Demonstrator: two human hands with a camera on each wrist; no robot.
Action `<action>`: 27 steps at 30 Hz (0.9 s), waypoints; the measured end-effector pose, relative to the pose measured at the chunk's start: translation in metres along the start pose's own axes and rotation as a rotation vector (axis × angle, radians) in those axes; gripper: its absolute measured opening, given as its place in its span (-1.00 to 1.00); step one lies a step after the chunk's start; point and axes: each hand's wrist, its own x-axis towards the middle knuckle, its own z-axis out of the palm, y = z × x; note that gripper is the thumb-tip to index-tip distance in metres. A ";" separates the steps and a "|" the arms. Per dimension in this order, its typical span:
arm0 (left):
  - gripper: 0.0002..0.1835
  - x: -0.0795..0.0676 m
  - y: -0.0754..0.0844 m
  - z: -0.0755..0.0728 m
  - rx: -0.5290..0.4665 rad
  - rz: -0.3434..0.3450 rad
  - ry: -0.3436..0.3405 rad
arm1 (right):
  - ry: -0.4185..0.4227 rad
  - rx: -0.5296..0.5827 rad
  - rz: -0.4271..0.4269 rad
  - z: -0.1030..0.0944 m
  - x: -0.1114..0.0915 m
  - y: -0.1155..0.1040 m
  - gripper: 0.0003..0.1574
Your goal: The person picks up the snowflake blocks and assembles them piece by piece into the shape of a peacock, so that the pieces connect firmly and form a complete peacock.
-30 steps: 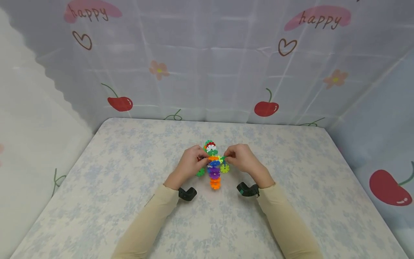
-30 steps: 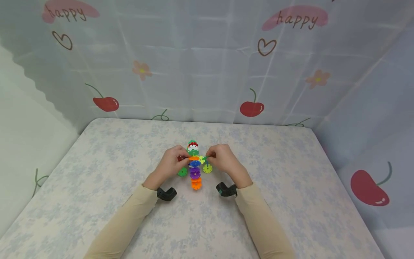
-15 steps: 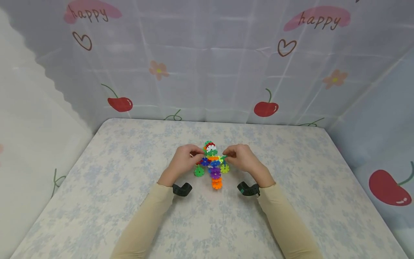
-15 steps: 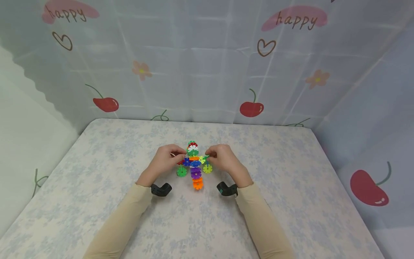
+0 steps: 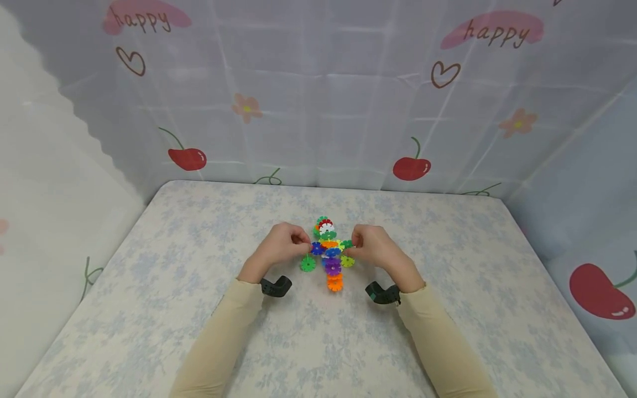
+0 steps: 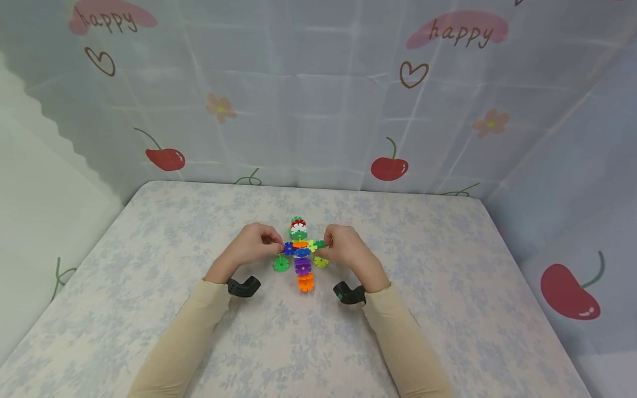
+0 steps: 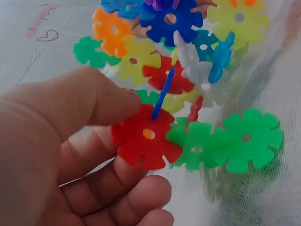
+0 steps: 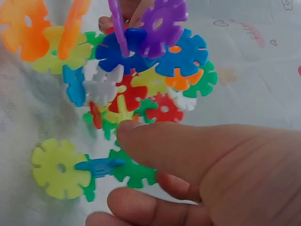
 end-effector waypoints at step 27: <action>-0.83 -0.007 0.030 0.026 -0.142 -0.002 0.083 | 0.116 0.209 -0.030 -0.005 0.007 0.033 -0.68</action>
